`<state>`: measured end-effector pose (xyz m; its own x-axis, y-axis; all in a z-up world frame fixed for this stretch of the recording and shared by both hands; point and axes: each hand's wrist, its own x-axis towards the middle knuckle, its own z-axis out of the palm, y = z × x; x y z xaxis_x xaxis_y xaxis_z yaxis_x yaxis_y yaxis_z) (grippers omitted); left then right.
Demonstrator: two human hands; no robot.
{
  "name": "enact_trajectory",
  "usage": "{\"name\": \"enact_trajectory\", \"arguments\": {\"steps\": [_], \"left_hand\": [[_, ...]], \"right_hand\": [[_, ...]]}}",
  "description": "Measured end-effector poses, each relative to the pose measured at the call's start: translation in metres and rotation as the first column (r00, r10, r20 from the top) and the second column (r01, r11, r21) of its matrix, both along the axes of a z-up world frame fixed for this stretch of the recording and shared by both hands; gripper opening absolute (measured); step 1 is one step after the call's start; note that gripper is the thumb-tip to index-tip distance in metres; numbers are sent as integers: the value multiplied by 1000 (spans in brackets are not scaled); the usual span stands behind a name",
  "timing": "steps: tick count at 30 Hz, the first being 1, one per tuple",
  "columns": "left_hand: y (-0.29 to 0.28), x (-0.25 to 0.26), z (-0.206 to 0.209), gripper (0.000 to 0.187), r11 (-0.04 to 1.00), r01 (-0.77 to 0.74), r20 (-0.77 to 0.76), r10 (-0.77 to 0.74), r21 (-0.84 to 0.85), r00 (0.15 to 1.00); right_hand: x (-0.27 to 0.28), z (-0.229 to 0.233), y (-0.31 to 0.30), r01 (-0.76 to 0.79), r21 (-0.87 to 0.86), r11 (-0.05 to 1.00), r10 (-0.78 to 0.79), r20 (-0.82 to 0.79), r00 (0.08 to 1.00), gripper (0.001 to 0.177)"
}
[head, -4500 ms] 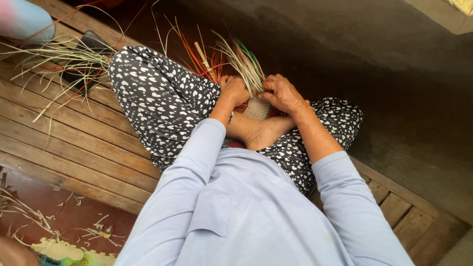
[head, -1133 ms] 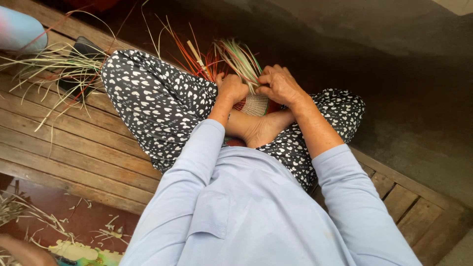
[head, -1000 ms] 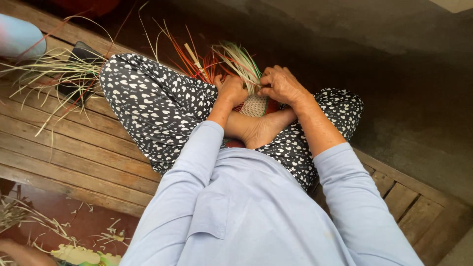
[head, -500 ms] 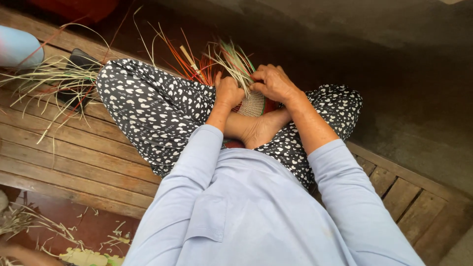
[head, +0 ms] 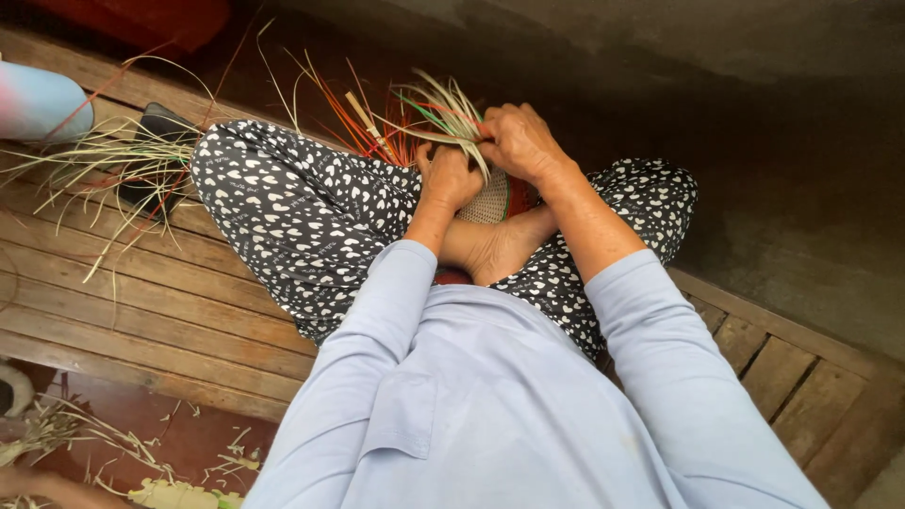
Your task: Weaving thin fibers into a circular base to create a basket or mat
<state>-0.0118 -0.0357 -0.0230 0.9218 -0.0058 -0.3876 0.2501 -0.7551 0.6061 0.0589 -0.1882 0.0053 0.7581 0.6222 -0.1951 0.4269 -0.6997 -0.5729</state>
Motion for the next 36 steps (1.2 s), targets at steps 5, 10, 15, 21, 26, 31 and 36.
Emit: {"name": "enact_trajectory", "arguments": {"steps": [5,10,15,21,26,31,36], "left_hand": [[5,0,-33,23,999,-48,-26,48,20,998],[8,2,-39,30,998,-61,-92,61,8,994],[6,3,-45,43,997,69,-139,-64,34,988],[-1,1,-36,32,998,51,-35,-49,34,998],[1,1,-39,28,995,-96,-42,96,-1,995],[2,5,-23,35,997,-72,-126,74,17,989],[1,2,-55,30,999,43,-91,-43,7,995]], "right_hand": [[-8,2,-9,94,-34,995,-98,-118,988,23],[-19,8,-21,62,27,998,-55,-211,976,21],[-10,-12,-38,104,-5,995,-101,-278,955,27],[2,-31,-7,-33,-85,996,43,119,992,20],[-3,-23,-14,122,-52,991,-128,-134,983,31],[-14,15,-25,66,3,998,-64,-184,981,27],[-9,19,-36,78,30,996,-68,-261,963,20]]}}
